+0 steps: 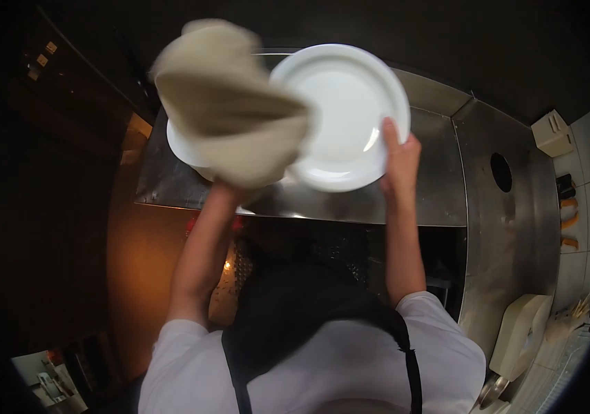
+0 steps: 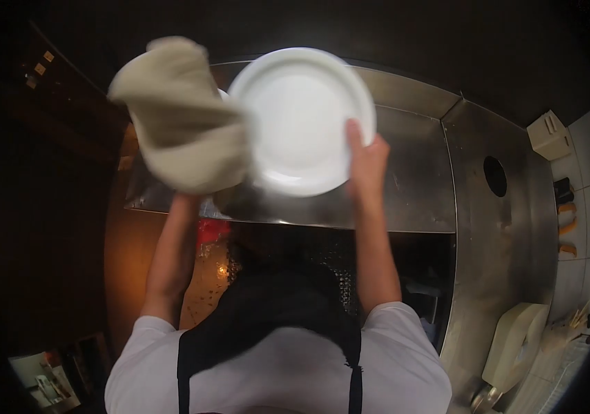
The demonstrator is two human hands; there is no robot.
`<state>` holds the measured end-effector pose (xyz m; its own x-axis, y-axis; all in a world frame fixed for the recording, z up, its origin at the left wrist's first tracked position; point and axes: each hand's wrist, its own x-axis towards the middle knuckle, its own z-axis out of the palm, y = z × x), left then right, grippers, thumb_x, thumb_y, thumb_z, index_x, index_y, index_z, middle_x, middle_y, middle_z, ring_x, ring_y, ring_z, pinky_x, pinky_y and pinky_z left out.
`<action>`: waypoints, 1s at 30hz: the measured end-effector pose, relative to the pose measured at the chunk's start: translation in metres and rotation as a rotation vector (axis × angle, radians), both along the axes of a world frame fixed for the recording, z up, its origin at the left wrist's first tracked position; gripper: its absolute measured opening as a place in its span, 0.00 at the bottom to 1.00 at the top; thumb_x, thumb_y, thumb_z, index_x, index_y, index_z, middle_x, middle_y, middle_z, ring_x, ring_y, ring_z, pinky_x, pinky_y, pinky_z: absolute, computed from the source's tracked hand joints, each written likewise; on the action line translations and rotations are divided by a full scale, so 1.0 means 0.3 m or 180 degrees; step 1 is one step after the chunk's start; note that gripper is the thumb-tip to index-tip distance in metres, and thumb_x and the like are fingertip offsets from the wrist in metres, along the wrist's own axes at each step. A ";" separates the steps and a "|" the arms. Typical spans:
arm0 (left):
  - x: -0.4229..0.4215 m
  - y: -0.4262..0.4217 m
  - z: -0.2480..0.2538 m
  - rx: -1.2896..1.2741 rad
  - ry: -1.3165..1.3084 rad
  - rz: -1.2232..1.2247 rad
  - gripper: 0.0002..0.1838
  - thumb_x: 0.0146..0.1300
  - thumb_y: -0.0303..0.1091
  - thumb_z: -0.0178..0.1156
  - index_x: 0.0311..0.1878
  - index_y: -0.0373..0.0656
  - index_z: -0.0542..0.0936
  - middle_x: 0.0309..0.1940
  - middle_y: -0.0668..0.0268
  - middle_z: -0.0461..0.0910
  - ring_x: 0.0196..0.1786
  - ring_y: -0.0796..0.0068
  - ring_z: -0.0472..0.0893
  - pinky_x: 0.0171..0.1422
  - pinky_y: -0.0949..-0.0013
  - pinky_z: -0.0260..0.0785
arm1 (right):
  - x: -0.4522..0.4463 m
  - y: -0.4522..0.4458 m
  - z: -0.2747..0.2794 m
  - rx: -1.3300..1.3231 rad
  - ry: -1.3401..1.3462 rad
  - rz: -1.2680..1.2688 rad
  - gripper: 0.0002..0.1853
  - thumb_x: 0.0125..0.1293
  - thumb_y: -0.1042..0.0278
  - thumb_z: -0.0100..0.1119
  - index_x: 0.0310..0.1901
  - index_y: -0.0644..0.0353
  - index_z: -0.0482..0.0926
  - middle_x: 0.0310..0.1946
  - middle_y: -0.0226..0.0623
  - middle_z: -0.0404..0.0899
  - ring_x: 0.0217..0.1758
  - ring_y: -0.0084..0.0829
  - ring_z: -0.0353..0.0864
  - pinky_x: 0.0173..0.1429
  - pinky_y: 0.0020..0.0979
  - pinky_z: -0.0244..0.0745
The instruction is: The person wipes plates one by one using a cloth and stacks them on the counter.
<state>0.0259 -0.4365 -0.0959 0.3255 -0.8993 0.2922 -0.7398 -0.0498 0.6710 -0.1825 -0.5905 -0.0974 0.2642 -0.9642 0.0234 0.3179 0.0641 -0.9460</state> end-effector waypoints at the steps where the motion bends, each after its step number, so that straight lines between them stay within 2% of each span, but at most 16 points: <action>1: -0.053 -0.076 -0.009 0.0275 -0.0864 0.0030 0.31 0.66 0.36 0.50 0.71 0.40 0.57 0.71 0.53 0.57 0.74 0.58 0.54 0.77 0.52 0.45 | 0.023 0.091 0.051 -0.0667 0.0710 -0.0002 0.17 0.67 0.63 0.61 0.47 0.70 0.79 0.37 0.38 0.84 0.37 0.28 0.81 0.42 0.32 0.77; 2: -0.103 -0.128 -0.023 0.0322 -0.1348 -0.0040 0.32 0.65 0.36 0.50 0.72 0.39 0.56 0.72 0.52 0.56 0.76 0.57 0.52 0.78 0.51 0.42 | 0.025 0.159 0.086 -0.1338 0.1420 -0.0020 0.16 0.67 0.63 0.61 0.47 0.68 0.80 0.37 0.35 0.84 0.37 0.28 0.81 0.43 0.33 0.77; 3: -0.075 -0.181 -0.125 -0.1475 -0.1088 -0.0209 0.42 0.62 0.42 0.54 0.75 0.39 0.47 0.75 0.48 0.44 0.78 0.51 0.42 0.79 0.46 0.31 | 0.020 0.160 0.028 -0.1674 0.1093 -0.0041 0.15 0.67 0.63 0.61 0.46 0.67 0.80 0.36 0.36 0.84 0.37 0.30 0.82 0.45 0.33 0.76; 6: -0.209 -0.030 -0.022 -0.0050 -0.1925 -0.1044 0.46 0.56 0.48 0.59 0.75 0.44 0.51 0.77 0.50 0.39 0.78 0.48 0.39 0.77 0.40 0.29 | 0.021 0.173 -0.136 -0.1614 -0.0012 -0.0438 0.14 0.66 0.64 0.59 0.41 0.71 0.80 0.29 0.45 0.83 0.34 0.33 0.83 0.42 0.33 0.76; 7: -0.155 -0.025 -0.084 -0.0211 -0.1723 -0.0729 0.46 0.56 0.49 0.59 0.75 0.44 0.52 0.76 0.49 0.40 0.78 0.47 0.40 0.76 0.39 0.31 | 0.016 0.172 -0.151 -0.1421 -0.0367 -0.0570 0.15 0.65 0.65 0.59 0.39 0.73 0.80 0.25 0.48 0.82 0.31 0.33 0.83 0.40 0.33 0.76; 9: -0.022 -0.005 -0.213 -0.0484 -0.1311 -0.0145 0.46 0.57 0.52 0.59 0.74 0.43 0.53 0.75 0.46 0.43 0.77 0.44 0.42 0.75 0.38 0.35 | 0.010 0.205 0.012 -0.1348 0.0881 -0.0124 0.14 0.66 0.65 0.58 0.40 0.72 0.80 0.25 0.50 0.81 0.30 0.35 0.84 0.38 0.35 0.76; 10: -0.009 0.002 -0.091 0.0123 -0.2102 0.0842 0.40 0.57 0.54 0.59 0.71 0.47 0.62 0.71 0.49 0.57 0.75 0.47 0.54 0.76 0.44 0.45 | 0.020 0.214 0.074 -0.1318 0.1492 0.0102 0.14 0.66 0.65 0.57 0.40 0.72 0.80 0.25 0.51 0.81 0.30 0.36 0.84 0.37 0.35 0.76; 12: 0.155 -0.028 -0.176 0.0104 -0.1022 -0.0916 0.34 0.57 0.50 0.62 0.66 0.49 0.69 0.65 0.53 0.68 0.69 0.55 0.65 0.75 0.55 0.53 | 0.056 0.223 0.054 -0.1560 0.1331 0.0449 0.13 0.66 0.67 0.56 0.40 0.71 0.80 0.28 0.58 0.80 0.31 0.46 0.85 0.37 0.39 0.75; 14: 0.160 -0.030 -0.026 0.0154 -0.1829 -0.0607 0.32 0.59 0.50 0.62 0.65 0.47 0.70 0.64 0.58 0.70 0.66 0.63 0.69 0.72 0.60 0.58 | 0.083 0.229 0.046 -0.2198 0.1402 0.0803 0.16 0.67 0.64 0.57 0.42 0.73 0.80 0.27 0.45 0.84 0.32 0.21 0.77 0.36 0.31 0.74; 15: 0.162 -0.030 0.026 0.0182 -0.2223 -0.0452 0.32 0.60 0.50 0.62 0.64 0.46 0.70 0.63 0.60 0.71 0.65 0.67 0.70 0.71 0.62 0.61 | 0.083 0.226 0.069 -0.2174 0.1370 0.0918 0.12 0.65 0.67 0.56 0.40 0.70 0.81 0.30 0.57 0.81 0.33 0.48 0.84 0.38 0.40 0.75; 19: 0.331 0.021 -0.092 -0.0126 0.0316 -0.0586 0.25 0.68 0.50 0.54 0.61 0.44 0.72 0.54 0.66 0.76 0.57 0.70 0.75 0.60 0.65 0.71 | 0.069 0.210 0.135 -0.1645 0.1142 0.0351 0.14 0.68 0.65 0.57 0.39 0.72 0.81 0.25 0.47 0.82 0.29 0.30 0.81 0.36 0.34 0.74; 21: 0.114 -0.002 -0.097 -0.0649 0.4536 0.1112 0.23 0.70 0.50 0.51 0.61 0.45 0.71 0.55 0.66 0.74 0.56 0.69 0.75 0.59 0.64 0.73 | 0.132 0.201 0.152 -0.1455 0.0592 -0.0126 0.15 0.70 0.64 0.55 0.41 0.71 0.81 0.27 0.43 0.82 0.31 0.26 0.79 0.38 0.31 0.74; 23: -0.083 -0.003 -0.155 -0.1730 0.5379 0.1671 0.22 0.71 0.46 0.51 0.63 0.47 0.67 0.52 0.66 0.74 0.50 0.71 0.77 0.52 0.63 0.76 | 0.202 0.217 0.131 -0.1196 0.0264 -0.0425 0.17 0.72 0.63 0.53 0.48 0.71 0.78 0.39 0.41 0.83 0.40 0.26 0.78 0.43 0.29 0.73; 24: -0.164 0.004 -0.160 -0.2103 0.5359 0.1324 0.22 0.70 0.43 0.55 0.63 0.47 0.67 0.52 0.66 0.75 0.52 0.72 0.77 0.53 0.64 0.75 | 0.240 0.229 0.091 -0.0829 -0.0073 -0.0362 0.17 0.71 0.63 0.53 0.51 0.72 0.76 0.42 0.41 0.81 0.42 0.27 0.78 0.46 0.29 0.73; 28: 0.090 0.171 -0.240 -0.1194 0.0088 0.0649 0.20 0.67 0.37 0.58 0.60 0.44 0.71 0.54 0.64 0.76 0.55 0.68 0.77 0.58 0.63 0.73 | 0.260 0.240 -0.059 0.0442 -0.1078 0.0633 0.24 0.70 0.65 0.55 0.61 0.73 0.66 0.56 0.46 0.75 0.55 0.34 0.77 0.60 0.34 0.72; 30: 0.199 0.242 -0.133 -0.0848 0.0622 0.0800 0.20 0.67 0.37 0.57 0.60 0.42 0.72 0.57 0.63 0.75 0.58 0.67 0.75 0.64 0.62 0.68 | 0.191 0.159 -0.055 0.0664 -0.0774 0.1254 0.23 0.69 0.65 0.55 0.61 0.72 0.67 0.54 0.47 0.76 0.54 0.36 0.78 0.59 0.35 0.74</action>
